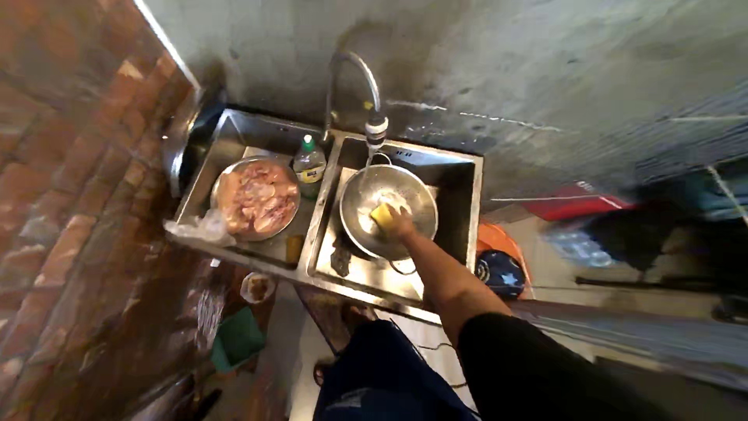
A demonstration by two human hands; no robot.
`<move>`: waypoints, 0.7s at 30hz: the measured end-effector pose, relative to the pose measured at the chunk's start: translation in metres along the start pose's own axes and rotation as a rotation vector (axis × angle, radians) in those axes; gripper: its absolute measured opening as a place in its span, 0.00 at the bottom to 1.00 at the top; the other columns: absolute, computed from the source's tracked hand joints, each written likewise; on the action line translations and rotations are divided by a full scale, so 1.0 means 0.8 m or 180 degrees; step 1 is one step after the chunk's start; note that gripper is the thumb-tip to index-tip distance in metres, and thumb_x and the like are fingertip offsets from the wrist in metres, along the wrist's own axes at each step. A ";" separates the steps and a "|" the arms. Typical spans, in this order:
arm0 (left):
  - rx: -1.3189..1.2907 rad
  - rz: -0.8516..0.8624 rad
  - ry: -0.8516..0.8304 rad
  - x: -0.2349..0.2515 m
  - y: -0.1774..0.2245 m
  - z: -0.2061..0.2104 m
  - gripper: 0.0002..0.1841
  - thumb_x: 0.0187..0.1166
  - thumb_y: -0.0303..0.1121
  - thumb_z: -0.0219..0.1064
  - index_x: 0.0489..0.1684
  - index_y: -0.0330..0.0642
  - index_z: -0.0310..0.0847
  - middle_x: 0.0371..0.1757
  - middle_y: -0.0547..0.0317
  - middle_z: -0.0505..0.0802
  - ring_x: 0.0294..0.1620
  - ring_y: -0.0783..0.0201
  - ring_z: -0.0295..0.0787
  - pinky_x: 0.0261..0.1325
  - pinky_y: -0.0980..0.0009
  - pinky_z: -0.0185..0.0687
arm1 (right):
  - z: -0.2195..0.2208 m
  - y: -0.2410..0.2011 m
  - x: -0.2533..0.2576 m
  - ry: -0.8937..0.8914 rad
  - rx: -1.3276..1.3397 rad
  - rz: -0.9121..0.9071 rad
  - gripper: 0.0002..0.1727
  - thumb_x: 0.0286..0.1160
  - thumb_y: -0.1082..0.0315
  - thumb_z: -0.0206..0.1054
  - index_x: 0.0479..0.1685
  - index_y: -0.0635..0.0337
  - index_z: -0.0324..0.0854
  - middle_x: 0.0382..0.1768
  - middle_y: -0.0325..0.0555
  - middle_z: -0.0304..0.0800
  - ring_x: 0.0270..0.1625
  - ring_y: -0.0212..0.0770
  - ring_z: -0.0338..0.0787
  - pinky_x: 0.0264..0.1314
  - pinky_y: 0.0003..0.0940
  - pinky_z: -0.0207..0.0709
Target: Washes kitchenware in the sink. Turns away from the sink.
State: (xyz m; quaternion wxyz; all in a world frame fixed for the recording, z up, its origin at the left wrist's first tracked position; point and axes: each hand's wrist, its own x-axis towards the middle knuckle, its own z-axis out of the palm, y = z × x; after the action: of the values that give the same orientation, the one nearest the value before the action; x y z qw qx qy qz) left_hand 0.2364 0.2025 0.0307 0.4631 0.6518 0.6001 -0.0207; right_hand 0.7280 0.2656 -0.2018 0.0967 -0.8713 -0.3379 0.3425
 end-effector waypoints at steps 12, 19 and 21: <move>0.0323 0.0025 -0.0465 0.448 0.242 0.218 0.35 0.82 0.28 0.64 0.92 0.42 0.56 0.77 0.37 0.81 0.70 0.46 0.86 0.69 0.48 0.86 | 0.027 -0.087 0.077 0.0141 0.1827 -0.0723 0.35 0.77 0.64 0.73 0.86 0.50 0.68 0.80 0.64 0.71 0.74 0.59 0.81 0.74 0.55 0.79; -0.0046 -0.0004 -0.0332 0.447 0.235 0.222 0.37 0.82 0.23 0.63 0.93 0.44 0.54 0.74 0.35 0.82 0.60 0.46 0.91 0.57 0.49 0.91 | -0.013 -0.048 0.163 0.2690 0.2978 0.2285 0.41 0.76 0.56 0.72 0.87 0.58 0.58 0.82 0.73 0.62 0.77 0.68 0.76 0.71 0.53 0.81; -0.0033 0.0007 -0.0432 0.448 0.235 0.220 0.38 0.82 0.23 0.63 0.94 0.45 0.52 0.73 0.35 0.82 0.56 0.47 0.92 0.53 0.50 0.92 | -0.009 -0.055 0.159 0.2662 0.2828 0.1978 0.41 0.79 0.60 0.70 0.90 0.59 0.55 0.84 0.74 0.59 0.78 0.69 0.75 0.73 0.53 0.80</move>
State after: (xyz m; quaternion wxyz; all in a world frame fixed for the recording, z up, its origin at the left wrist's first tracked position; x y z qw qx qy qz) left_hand 0.5803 0.3935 -0.1701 0.5061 0.6472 0.5668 -0.0612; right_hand 0.7779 0.3828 -0.2468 0.4646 -0.8646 0.1661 0.0951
